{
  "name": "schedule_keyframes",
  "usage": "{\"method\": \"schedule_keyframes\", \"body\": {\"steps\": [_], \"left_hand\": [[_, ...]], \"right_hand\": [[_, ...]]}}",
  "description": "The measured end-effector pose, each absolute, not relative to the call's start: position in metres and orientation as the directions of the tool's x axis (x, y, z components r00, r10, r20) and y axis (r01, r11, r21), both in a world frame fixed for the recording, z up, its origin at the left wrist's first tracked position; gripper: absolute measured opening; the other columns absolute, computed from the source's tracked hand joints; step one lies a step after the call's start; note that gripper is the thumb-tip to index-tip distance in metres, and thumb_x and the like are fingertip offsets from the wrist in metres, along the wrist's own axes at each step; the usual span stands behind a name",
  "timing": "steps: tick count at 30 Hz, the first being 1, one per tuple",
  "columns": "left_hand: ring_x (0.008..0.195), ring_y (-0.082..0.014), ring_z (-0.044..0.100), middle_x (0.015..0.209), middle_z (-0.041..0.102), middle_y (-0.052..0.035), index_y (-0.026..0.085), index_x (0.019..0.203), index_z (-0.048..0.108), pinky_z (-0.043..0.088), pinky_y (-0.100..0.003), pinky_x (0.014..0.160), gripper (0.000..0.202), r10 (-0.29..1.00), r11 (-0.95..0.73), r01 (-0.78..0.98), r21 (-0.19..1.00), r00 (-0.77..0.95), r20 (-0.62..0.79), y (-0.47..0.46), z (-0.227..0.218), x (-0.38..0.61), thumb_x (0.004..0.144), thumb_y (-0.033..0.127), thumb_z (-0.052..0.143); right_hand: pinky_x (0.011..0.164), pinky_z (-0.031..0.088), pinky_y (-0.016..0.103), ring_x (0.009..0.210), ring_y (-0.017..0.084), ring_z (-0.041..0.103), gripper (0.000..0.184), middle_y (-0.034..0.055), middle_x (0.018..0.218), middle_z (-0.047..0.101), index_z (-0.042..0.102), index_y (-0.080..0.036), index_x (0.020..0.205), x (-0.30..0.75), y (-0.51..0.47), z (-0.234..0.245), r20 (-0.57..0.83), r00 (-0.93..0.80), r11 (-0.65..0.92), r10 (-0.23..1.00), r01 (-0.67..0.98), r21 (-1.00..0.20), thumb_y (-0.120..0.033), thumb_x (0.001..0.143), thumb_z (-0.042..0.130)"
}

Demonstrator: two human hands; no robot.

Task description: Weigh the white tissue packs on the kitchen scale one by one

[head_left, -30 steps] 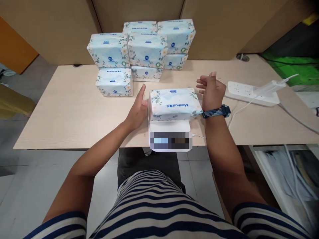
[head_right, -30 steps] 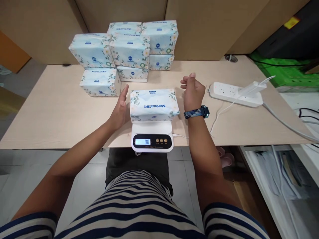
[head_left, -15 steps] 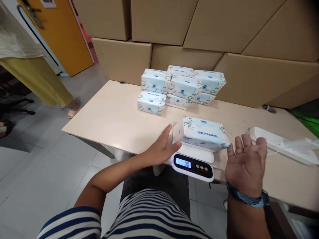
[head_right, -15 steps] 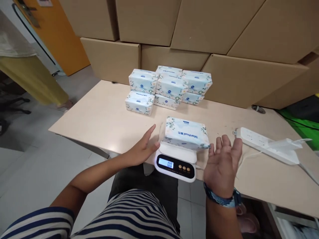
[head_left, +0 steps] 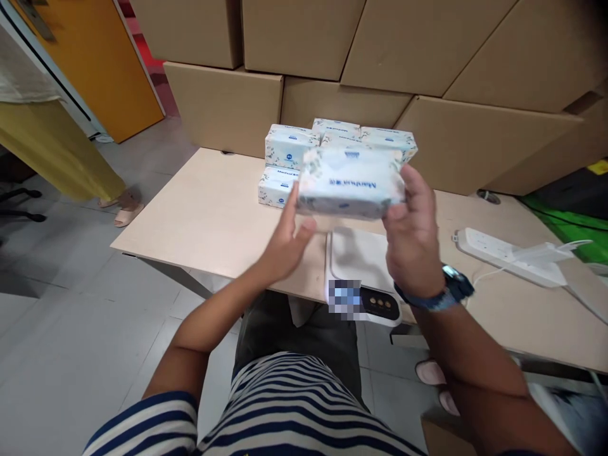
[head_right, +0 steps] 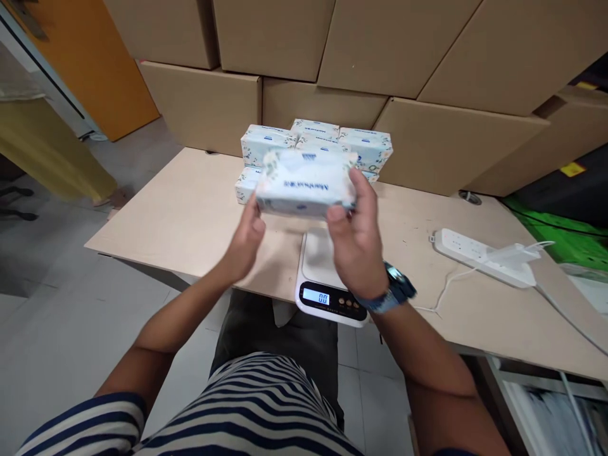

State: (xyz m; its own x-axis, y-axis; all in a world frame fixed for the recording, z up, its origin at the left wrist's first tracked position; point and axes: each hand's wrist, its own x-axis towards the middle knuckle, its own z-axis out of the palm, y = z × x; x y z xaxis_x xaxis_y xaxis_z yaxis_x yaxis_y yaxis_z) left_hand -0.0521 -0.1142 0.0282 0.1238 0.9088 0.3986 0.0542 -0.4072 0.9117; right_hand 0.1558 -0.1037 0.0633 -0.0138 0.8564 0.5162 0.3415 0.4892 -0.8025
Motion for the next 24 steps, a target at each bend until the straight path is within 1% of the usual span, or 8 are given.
{"method": "schedule_keyframes", "body": {"steps": [3, 6, 10, 12, 14, 18, 21, 24], "left_hand": [[0.167, -0.0312, 0.03, 0.177, 0.04, -0.0059, 0.03, 0.166, 0.037, 0.025, -0.048, 0.137, 0.083, 0.872, -0.481, 0.17, 0.86, -0.01, 0.489, -0.066, 0.05, -0.081, 0.102, 0.082, 0.028], [0.155, -0.0324, 0.05, 0.162, 0.059, -0.0112, 0.026, 0.152, 0.053, 0.039, -0.048, 0.129, 0.073, 0.859, -0.453, 0.247, 0.856, -0.137, 0.494, -0.026, 0.047, -0.108, 0.104, 0.077, 0.033], [0.137, -0.0338, 0.065, 0.142, 0.072, -0.0166, 0.017, 0.132, 0.067, 0.048, -0.048, 0.119, 0.061, 0.88, -0.31, 0.379, 0.872, -0.233, 0.415, 0.001, 0.013, -0.139, 0.104, 0.068, 0.047], [0.134, -0.0314, 0.066, 0.142, 0.073, -0.0161, 0.017, 0.135, 0.067, 0.049, -0.046, 0.118, 0.058, 0.895, -0.293, 0.399, 0.869, -0.206, 0.397, 0.004, -0.003, -0.148, 0.104, 0.063, 0.049], [0.138, -0.0297, 0.064, 0.149, 0.069, -0.015, 0.018, 0.144, 0.061, 0.047, -0.044, 0.12, 0.059, 0.898, -0.321, 0.389, 0.863, -0.165, 0.408, 0.006, -0.013, -0.15, 0.102, 0.06, 0.055], [0.151, -0.0331, 0.054, 0.164, 0.055, -0.0165, 0.022, 0.159, 0.046, 0.041, -0.046, 0.127, 0.084, 0.886, -0.405, 0.337, 0.85, -0.084, 0.456, 0.009, -0.021, -0.145, 0.089, 0.057, 0.078], [0.154, -0.0367, 0.05, 0.167, 0.052, -0.0168, 0.024, 0.162, 0.043, 0.039, -0.049, 0.129, 0.094, 0.879, -0.436, 0.345, 0.831, -0.034, 0.475, 0.012, -0.028, -0.145, 0.084, 0.057, 0.084], [0.159, -0.039, 0.044, 0.169, 0.048, -0.0158, 0.026, 0.164, 0.041, 0.032, -0.053, 0.133, 0.097, 0.87, -0.456, 0.333, 0.825, -0.029, 0.492, 0.017, -0.039, -0.149, 0.084, 0.062, 0.082]], "right_hand": [[0.135, 0.025, 0.065, 0.171, 0.036, 0.012, 0.077, 0.0045, 0.182, 0.021, 0.04, -0.035, 0.165, 0.115, -0.06, 0.067, 0.634, -0.172, 0.63, 0.754, 0.464, -0.623, -0.074, 0.099, 0.052], [0.136, 0.015, 0.071, 0.172, 0.039, -0.001, 0.073, 0.0064, 0.184, 0.009, 0.04, -0.031, 0.164, 0.081, -0.011, 0.05, 0.638, -0.32, 0.675, 0.7, 0.588, -0.446, -0.06, 0.101, 0.058], [0.137, 0.015, 0.068, 0.171, 0.039, 0.011, 0.069, 0.0169, 0.182, 0.019, 0.039, -0.019, 0.165, 0.065, 0.032, 0.026, 0.462, -0.511, 0.676, 0.725, 0.655, -0.337, -0.03, 0.1, 0.057], [0.136, 0.022, 0.067, 0.17, 0.041, 0.013, 0.072, 0.0226, 0.18, 0.02, 0.037, -0.012, 0.167, 0.065, 0.038, 0.022, 0.391, -0.562, 0.677, 0.729, 0.678, -0.288, -0.024, 0.098, 0.057], [0.132, 0.03, 0.067, 0.17, 0.044, 0.013, 0.076, 0.0247, 0.18, 0.019, 0.034, -0.01, 0.168, 0.067, 0.038, 0.021, 0.366, -0.568, 0.667, 0.737, 0.699, -0.257, -0.025, 0.098, 0.059], [0.129, 0.037, 0.065, 0.168, 0.044, 0.022, 0.078, 0.0214, 0.181, 0.019, 0.031, -0.014, 0.17, 0.07, 0.034, 0.025, 0.358, -0.538, 0.629, 0.763, 0.745, -0.221, -0.029, 0.099, 0.06], [0.128, 0.03, 0.072, 0.167, 0.045, 0.02, 0.077, 0.0178, 0.182, 0.021, 0.033, -0.019, 0.17, 0.077, 0.034, 0.029, 0.361, -0.54, 0.621, 0.76, 0.768, -0.16, -0.034, 0.1, 0.06], [0.128, 0.019, 0.079, 0.169, 0.044, 0.014, 0.072, 0.0127, 0.182, 0.025, 0.035, -0.025, 0.168, 0.097, 0.033, 0.035, 0.432, -0.526, 0.623, 0.733, 0.774, -0.115, -0.039, 0.101, 0.056]]}}
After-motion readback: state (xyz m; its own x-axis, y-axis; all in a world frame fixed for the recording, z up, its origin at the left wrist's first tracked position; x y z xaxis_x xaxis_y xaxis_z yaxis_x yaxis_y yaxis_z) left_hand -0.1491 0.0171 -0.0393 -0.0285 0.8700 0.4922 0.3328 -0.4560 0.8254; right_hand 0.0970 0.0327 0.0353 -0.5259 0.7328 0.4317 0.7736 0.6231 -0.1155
